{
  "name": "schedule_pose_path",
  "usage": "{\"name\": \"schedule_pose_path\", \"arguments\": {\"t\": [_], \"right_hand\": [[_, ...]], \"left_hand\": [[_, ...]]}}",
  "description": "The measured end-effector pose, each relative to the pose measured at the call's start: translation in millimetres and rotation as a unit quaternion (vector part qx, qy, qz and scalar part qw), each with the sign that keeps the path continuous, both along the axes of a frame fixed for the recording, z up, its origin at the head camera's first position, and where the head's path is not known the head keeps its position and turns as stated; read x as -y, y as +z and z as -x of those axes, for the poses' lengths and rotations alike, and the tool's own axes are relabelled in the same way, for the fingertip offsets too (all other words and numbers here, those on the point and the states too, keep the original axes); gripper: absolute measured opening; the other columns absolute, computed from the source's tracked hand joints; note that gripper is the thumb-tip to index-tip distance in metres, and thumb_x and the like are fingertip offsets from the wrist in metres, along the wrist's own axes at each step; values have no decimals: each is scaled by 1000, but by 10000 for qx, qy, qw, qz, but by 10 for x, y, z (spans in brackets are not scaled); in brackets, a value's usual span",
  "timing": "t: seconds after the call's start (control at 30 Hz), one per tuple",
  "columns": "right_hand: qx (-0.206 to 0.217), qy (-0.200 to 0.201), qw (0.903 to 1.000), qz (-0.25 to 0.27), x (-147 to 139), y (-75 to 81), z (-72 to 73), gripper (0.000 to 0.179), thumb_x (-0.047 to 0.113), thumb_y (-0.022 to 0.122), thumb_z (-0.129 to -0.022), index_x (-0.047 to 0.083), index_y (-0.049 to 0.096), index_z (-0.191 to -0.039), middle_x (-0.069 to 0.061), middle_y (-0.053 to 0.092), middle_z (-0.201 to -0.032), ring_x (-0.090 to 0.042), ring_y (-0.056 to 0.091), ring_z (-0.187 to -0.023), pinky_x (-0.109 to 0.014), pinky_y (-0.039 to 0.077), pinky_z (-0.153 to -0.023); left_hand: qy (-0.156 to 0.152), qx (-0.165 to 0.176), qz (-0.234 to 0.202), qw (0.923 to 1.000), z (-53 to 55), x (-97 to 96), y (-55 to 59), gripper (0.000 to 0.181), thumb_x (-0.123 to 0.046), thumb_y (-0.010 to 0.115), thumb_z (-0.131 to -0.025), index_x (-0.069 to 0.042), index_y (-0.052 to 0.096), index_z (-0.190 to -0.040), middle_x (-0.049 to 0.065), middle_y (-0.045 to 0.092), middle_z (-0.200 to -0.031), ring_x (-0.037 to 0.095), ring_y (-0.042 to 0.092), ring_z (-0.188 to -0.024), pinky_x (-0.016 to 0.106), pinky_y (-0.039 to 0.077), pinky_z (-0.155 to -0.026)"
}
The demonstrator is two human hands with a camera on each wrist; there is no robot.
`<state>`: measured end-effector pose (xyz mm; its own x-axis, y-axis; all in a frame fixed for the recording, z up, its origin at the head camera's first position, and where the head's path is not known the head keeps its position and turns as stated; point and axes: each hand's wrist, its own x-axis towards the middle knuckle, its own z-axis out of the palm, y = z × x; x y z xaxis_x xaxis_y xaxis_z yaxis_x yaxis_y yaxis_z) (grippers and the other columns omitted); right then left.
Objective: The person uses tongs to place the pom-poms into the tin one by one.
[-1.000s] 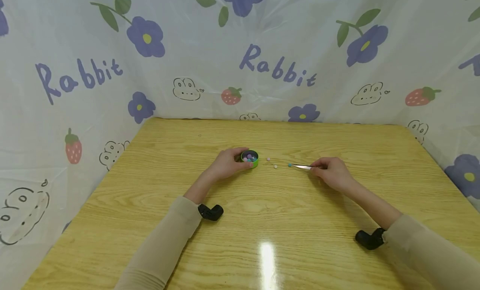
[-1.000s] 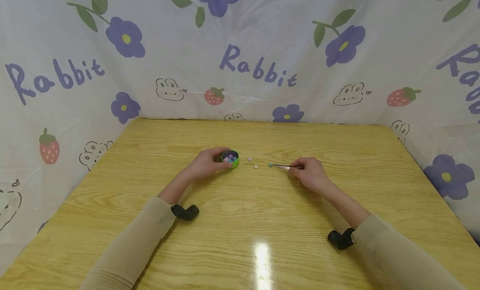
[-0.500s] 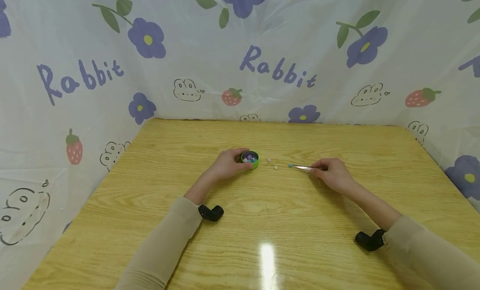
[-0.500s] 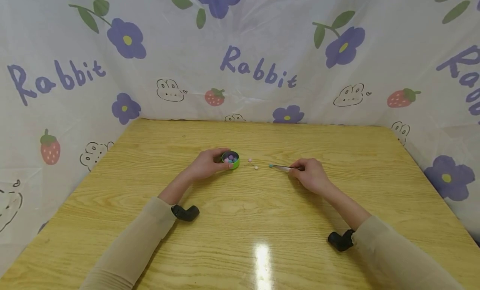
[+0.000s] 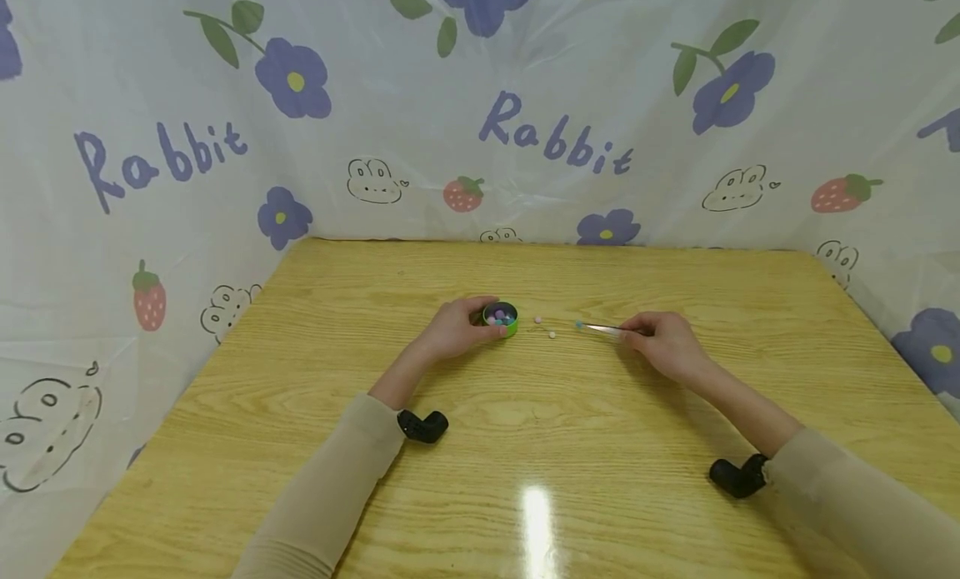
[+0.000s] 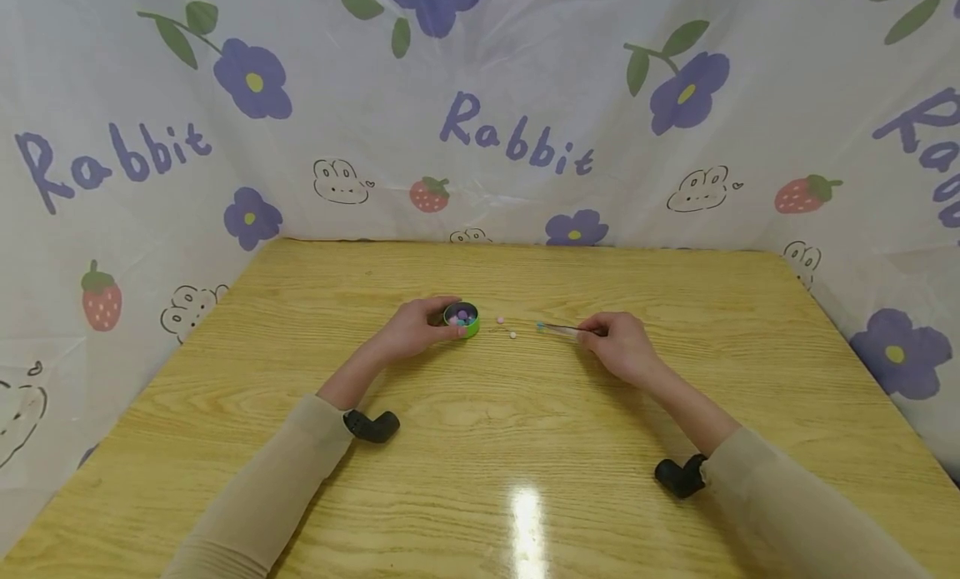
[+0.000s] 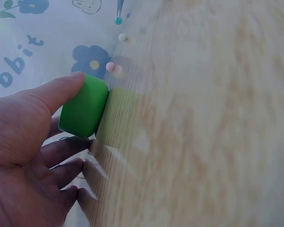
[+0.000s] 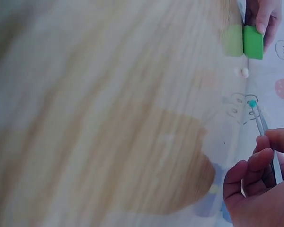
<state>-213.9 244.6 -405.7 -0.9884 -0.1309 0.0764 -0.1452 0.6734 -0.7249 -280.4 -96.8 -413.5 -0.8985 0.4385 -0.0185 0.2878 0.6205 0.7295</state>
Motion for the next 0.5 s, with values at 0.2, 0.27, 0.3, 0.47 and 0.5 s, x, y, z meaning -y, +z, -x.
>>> {"name": "schedule_pose_path", "arguments": {"t": [0.2,0.27,0.3,0.47,0.5], "right_hand": [[-107,-39,9996,264,119,-10,41,20,6,65,-99,-9,72,-111,-15,72,-90,-20,60,-75,-27,45,-59],[-65,16,9994,334,170,-11,65,21,6,64,-100,-9,72,-113,-16,72,-92,-22,63,-77,-28,46,-60],[-45,49,9994,351,195,-12,79,21,6,64,-100,-9,72,-113,-16,72,-93,-22,63,-78,-28,46,-60],[21,163,9987,481,319,21,135,21,8,64,-101,-7,72,-114,-19,72,-97,-23,62,-80,-30,45,-63],[15,187,9985,514,342,33,140,21,8,64,-102,-7,72,-114,-19,72,-97,-23,61,-80,-30,45,-63]], "left_hand": [[6,54,8,10000,-8,9,10,70,-36,77,-95,-9,50,-153,16,60,-140,29,57,-128,44,45,-105],[31,63,-11,10000,-7,12,7,70,-36,77,-95,-9,50,-153,16,60,-140,29,57,-127,44,45,-105],[43,66,-21,10000,-6,13,4,69,-35,77,-95,-9,50,-153,16,61,-140,29,57,-127,44,45,-105],[30,18,11,10000,1,7,-6,69,-36,77,-95,-9,50,-153,16,60,-141,30,56,-129,44,43,-108],[23,5,27,10000,1,3,-4,69,-36,77,-95,-10,50,-153,16,60,-141,31,56,-129,44,43,-109]]}}
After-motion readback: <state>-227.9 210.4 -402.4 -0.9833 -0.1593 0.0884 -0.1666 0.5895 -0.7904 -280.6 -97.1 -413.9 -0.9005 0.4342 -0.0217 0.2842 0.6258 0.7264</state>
